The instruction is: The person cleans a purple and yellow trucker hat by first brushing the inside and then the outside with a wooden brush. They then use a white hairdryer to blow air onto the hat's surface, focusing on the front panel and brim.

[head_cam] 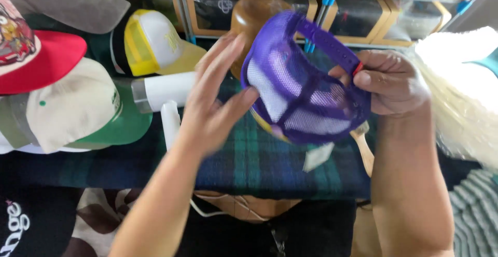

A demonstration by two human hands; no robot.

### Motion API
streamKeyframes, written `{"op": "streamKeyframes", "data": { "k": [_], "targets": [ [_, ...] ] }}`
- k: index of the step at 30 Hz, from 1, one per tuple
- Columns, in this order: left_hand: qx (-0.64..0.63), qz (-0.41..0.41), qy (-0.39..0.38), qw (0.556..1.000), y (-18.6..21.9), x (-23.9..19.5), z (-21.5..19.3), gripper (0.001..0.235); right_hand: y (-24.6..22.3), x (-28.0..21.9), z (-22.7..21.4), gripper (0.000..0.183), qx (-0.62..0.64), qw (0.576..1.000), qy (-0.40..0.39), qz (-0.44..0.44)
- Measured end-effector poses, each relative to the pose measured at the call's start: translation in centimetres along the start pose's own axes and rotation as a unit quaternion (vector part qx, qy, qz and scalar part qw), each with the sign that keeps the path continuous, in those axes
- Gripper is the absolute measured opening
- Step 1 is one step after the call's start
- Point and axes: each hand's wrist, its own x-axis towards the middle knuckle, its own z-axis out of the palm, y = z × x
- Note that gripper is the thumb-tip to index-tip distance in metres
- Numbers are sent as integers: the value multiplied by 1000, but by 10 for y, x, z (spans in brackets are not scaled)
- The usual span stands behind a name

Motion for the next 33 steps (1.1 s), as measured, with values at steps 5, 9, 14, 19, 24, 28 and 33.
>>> {"op": "streamKeyframes", "data": {
  "k": [5,9,14,19,24,28,33],
  "targets": [
    [-400,-136,-141,895,-73,63,6,70,5,57,5,37,26,999,-20,19],
    [-495,-270,-21,826,-128,65,18,29,38,67,-33,52,141,988,-47,-37],
    [-420,-280,49,862,-192,112,40,24,76,115,-69,22,3,989,141,-53],
    [-335,-297,94,889,-256,164,58,25,102,186,-121,30,-206,940,270,12],
    [-269,-416,90,864,-288,178,67,29,110,216,-118,45,-129,912,368,126],
    [-293,-506,112,803,-303,166,77,40,244,196,-266,31,-621,757,198,45],
    [-280,-587,205,732,-277,164,77,51,232,182,-231,37,-445,854,269,25]
  ]
}}
